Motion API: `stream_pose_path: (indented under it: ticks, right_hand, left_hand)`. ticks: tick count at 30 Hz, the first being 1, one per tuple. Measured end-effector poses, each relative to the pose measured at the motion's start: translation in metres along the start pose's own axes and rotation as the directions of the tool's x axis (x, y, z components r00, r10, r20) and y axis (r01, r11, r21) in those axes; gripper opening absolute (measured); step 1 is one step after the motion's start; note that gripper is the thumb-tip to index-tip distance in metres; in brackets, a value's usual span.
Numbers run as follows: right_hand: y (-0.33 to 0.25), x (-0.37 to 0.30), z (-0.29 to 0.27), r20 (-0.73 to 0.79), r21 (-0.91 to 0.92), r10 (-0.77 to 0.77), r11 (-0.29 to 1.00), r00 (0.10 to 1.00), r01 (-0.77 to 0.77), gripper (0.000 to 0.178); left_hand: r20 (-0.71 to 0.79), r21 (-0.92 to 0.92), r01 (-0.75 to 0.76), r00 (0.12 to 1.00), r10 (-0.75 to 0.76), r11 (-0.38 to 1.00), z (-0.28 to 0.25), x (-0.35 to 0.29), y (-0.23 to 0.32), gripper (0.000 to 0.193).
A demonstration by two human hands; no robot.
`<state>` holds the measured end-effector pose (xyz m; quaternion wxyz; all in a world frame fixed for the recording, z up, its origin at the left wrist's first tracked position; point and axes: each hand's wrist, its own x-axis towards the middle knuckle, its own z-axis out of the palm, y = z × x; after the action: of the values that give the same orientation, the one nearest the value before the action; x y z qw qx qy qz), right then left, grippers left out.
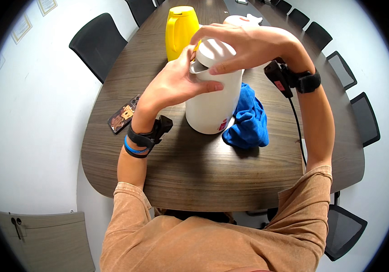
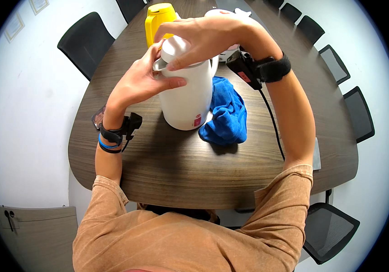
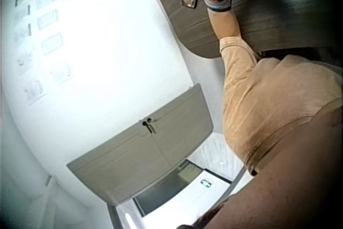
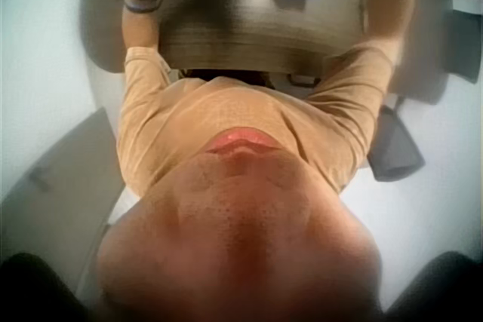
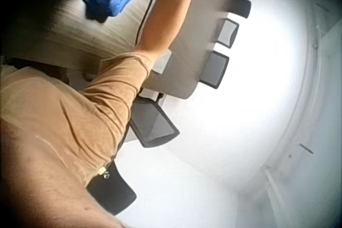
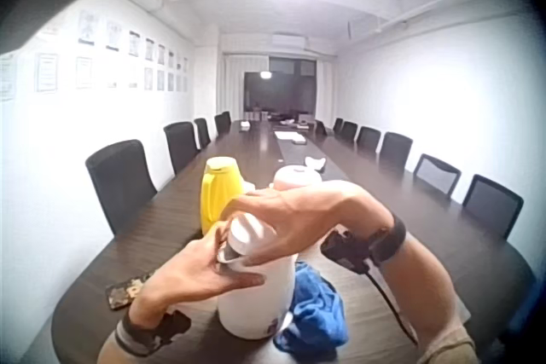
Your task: The person wipes the lid and body of a white pitcher with a blue cloth, then repeats the process on a yellow pitcher. The person removes the lid, wipes the interior rim, and reattaches it before moving to the next pitcher.
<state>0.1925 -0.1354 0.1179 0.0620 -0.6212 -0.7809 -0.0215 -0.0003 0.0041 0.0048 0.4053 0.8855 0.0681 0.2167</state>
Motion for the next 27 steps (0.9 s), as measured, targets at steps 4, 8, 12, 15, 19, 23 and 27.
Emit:
stream_pose_path:
  ticks: [4, 8, 12, 15, 19, 23, 27]
  right_hand:
    - [-0.007, 0.003, -0.002, 0.042, -0.186, 0.186, 0.967, 0.982, -0.175, 0.076]
    - [0.003, -0.005, -0.013, 0.054, -0.100, 0.028, 0.995, 0.998, -0.023, 0.072]
    - [0.027, -0.007, -0.012, 0.054, 0.048, -0.186, 0.982, 0.981, 0.183, 0.074]
    - [0.043, -0.007, -0.008, 0.040, 0.094, -0.256, 0.963, 0.966, 0.251, 0.079]
    - [0.044, -0.005, -0.009, 0.058, 0.104, -0.244, 0.966, 0.968, 0.237, 0.078]
    - [0.028, -0.001, -0.007, 0.084, -0.014, -0.011, 1.000, 0.996, 0.013, 0.079]
    - [0.010, 0.004, -0.011, 0.127, -0.078, 0.074, 0.995, 0.989, -0.065, 0.081]
  left_hand:
    - [-0.018, -0.076, -0.042, 0.999, 0.041, 0.996, 0.001, -0.003, -0.003, 0.121]
    - [-0.016, -0.060, -0.070, 0.997, 0.070, 0.996, 0.001, 0.000, -0.001, 0.120]
    - [-0.019, -0.072, -0.055, 0.998, 0.054, 0.996, 0.001, 0.000, -0.004, 0.125]
    - [-0.021, -0.095, -0.053, 0.998, 0.051, 0.994, 0.002, 0.000, -0.004, 0.125]
    - [-0.029, -0.065, -0.063, 0.998, 0.062, 0.996, 0.002, 0.001, -0.005, 0.123]
    - [-0.029, -0.114, -0.110, 0.994, 0.107, 0.987, 0.003, 0.002, -0.007, 0.121]
    - [-0.028, -0.208, -0.129, 0.992, 0.126, 0.969, 0.005, 0.008, -0.021, 0.117]
